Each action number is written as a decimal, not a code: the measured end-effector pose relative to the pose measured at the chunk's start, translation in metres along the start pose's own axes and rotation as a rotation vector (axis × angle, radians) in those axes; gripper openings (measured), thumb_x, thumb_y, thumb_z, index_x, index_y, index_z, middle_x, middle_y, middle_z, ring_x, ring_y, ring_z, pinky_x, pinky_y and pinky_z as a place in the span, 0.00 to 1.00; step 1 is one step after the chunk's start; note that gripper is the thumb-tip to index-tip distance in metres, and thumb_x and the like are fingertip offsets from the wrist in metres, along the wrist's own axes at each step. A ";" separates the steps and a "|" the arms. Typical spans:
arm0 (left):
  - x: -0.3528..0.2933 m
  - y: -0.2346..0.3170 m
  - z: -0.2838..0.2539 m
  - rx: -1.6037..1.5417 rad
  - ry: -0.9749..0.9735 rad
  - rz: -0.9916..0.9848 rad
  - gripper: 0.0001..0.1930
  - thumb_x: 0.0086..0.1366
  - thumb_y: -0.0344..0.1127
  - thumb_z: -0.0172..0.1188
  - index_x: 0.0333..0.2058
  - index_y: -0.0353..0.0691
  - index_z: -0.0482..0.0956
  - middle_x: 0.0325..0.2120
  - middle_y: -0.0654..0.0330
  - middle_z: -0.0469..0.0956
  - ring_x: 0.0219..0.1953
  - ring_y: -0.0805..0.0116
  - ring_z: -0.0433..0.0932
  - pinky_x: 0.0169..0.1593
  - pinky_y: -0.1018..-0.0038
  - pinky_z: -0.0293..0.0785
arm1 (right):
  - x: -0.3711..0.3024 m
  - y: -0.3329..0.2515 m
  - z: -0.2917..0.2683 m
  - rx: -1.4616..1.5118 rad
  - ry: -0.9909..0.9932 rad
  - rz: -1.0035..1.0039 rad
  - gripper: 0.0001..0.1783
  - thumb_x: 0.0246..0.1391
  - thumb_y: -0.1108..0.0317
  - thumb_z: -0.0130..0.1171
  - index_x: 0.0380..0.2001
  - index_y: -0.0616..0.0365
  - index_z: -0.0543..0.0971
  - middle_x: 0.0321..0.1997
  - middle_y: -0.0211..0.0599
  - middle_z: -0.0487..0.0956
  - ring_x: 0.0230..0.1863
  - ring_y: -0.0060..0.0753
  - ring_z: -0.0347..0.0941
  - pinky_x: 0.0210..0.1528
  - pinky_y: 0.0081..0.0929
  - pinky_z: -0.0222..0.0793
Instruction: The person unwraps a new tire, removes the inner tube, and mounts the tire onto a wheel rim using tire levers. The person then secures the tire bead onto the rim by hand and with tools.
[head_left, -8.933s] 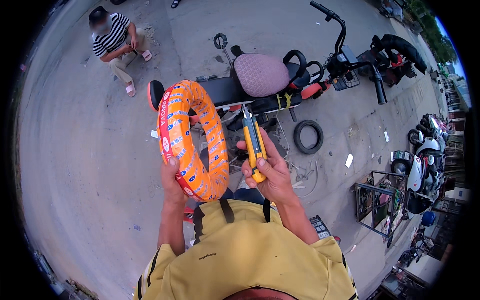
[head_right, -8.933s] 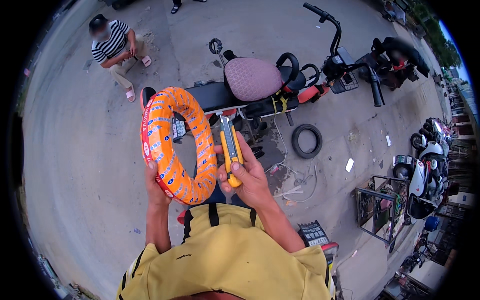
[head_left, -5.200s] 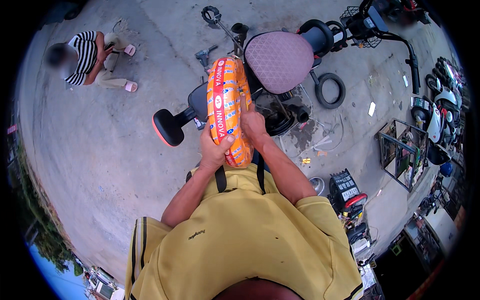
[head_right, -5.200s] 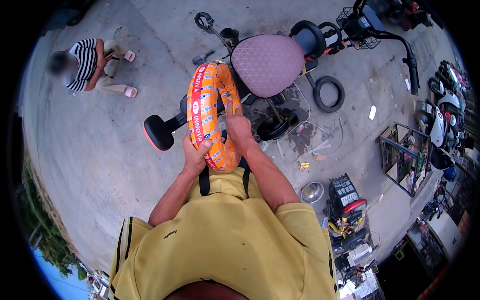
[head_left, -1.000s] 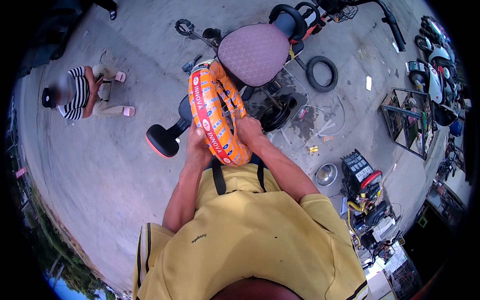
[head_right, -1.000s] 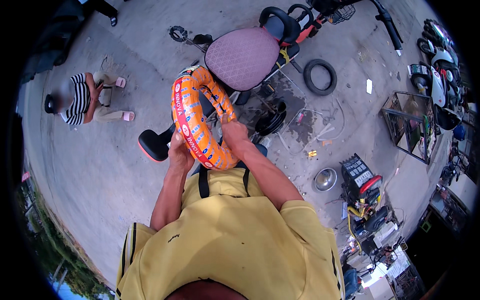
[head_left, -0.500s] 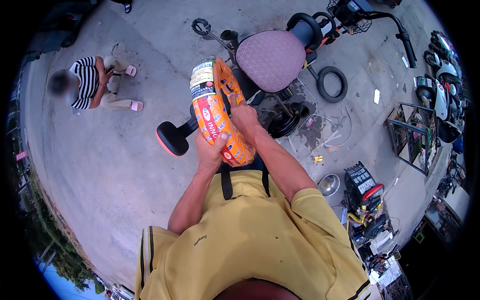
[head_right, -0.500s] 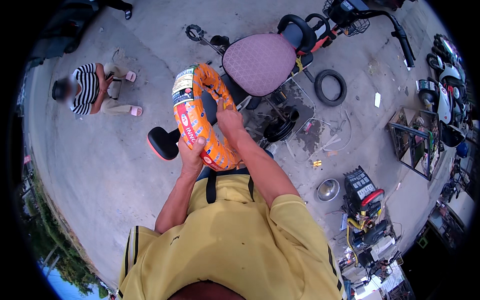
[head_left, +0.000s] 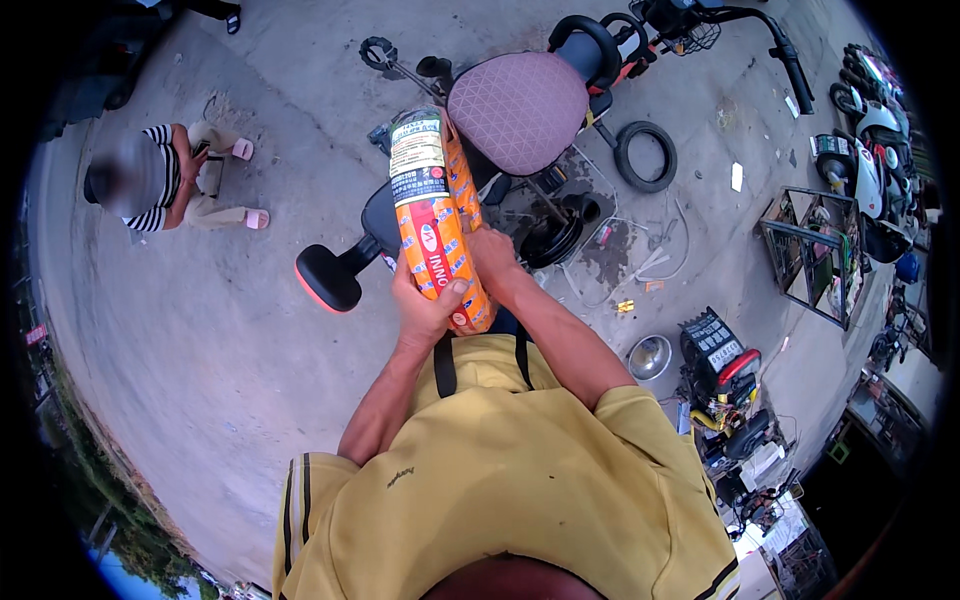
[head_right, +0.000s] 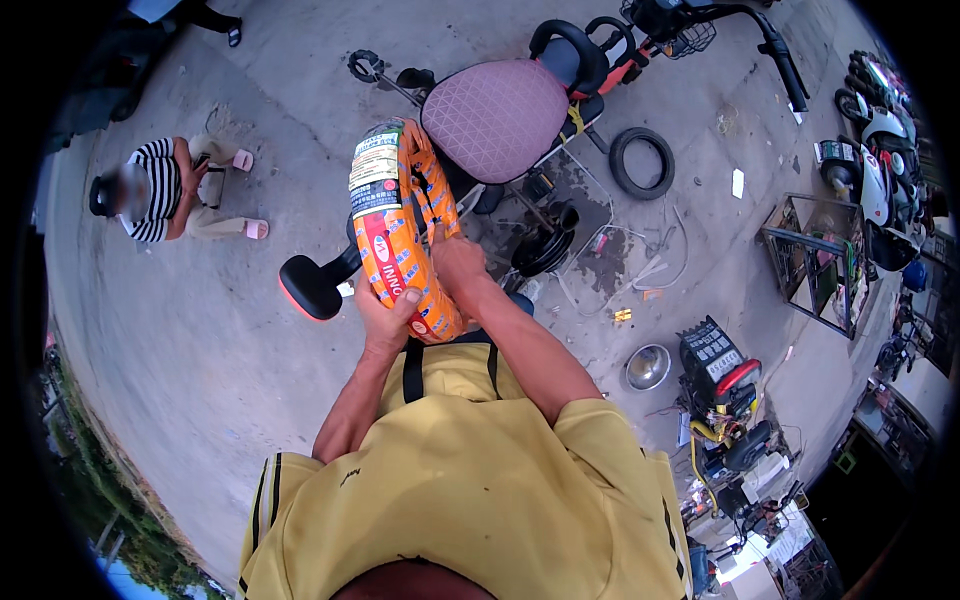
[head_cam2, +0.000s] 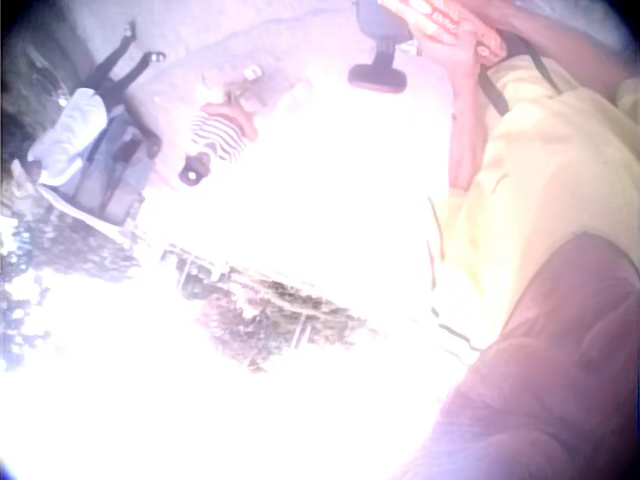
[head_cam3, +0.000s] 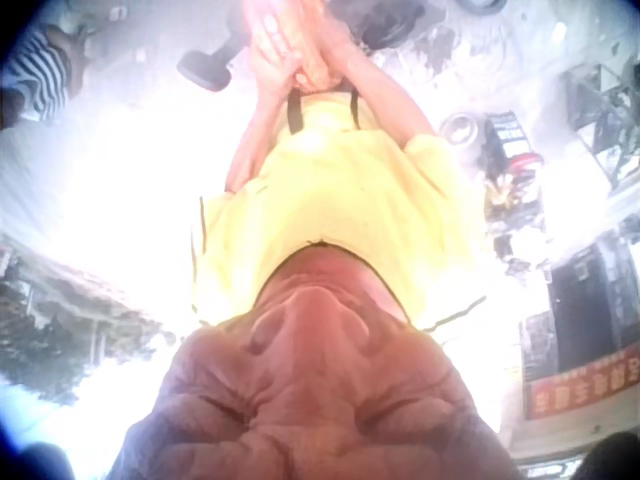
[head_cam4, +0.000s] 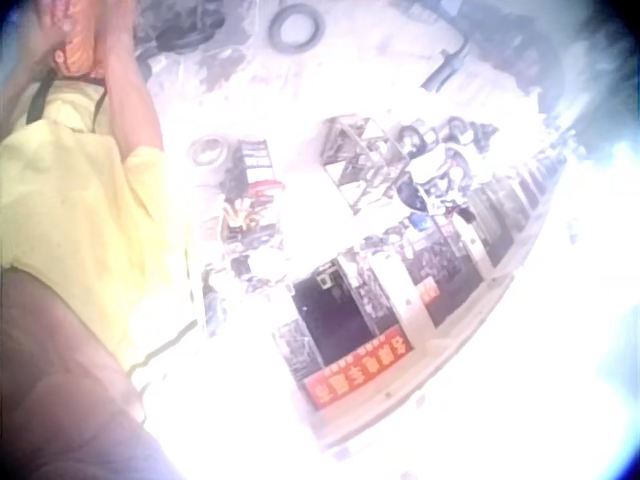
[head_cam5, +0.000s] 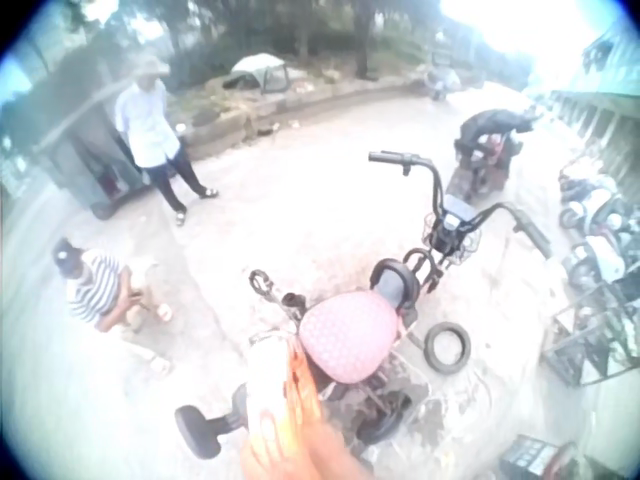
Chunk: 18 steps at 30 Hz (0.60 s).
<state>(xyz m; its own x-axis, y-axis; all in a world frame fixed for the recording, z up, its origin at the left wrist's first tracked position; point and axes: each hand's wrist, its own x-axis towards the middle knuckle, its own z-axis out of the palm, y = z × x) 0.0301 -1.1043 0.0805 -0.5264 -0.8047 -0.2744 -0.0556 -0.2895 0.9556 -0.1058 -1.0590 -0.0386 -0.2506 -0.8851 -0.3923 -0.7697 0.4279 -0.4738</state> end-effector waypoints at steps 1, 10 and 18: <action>-0.001 0.000 -0.001 -0.030 0.009 0.019 0.41 0.55 0.44 0.78 0.60 0.32 0.65 0.47 0.55 0.82 0.46 0.66 0.84 0.53 0.67 0.81 | 0.008 -0.004 -0.007 -0.022 0.015 0.013 0.36 0.59 0.71 0.54 0.70 0.73 0.64 0.45 0.60 0.85 0.40 0.53 0.87 0.42 0.44 0.83; 0.005 0.000 -0.050 -0.157 -0.107 -0.074 0.49 0.59 0.58 0.74 0.67 0.32 0.62 0.58 0.52 0.76 0.60 0.61 0.78 0.65 0.64 0.73 | 0.038 -0.004 0.015 -0.128 0.152 -0.012 0.41 0.56 0.75 0.57 0.73 0.70 0.61 0.46 0.61 0.83 0.38 0.53 0.87 0.38 0.41 0.84; 0.077 0.066 0.002 -0.341 -0.041 -0.417 0.28 0.66 0.43 0.68 0.57 0.30 0.72 0.44 0.53 0.83 0.42 0.64 0.85 0.51 0.67 0.82 | 0.036 0.006 0.013 0.015 0.116 -0.108 0.42 0.58 0.74 0.56 0.75 0.69 0.56 0.52 0.64 0.80 0.39 0.54 0.87 0.38 0.41 0.83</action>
<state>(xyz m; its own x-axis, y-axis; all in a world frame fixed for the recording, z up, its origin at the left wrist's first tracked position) -0.0155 -1.1842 0.1227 -0.5516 -0.5668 -0.6120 0.0082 -0.7373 0.6755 -0.1111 -1.0857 -0.0658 -0.2334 -0.9411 -0.2447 -0.7875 0.3306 -0.5202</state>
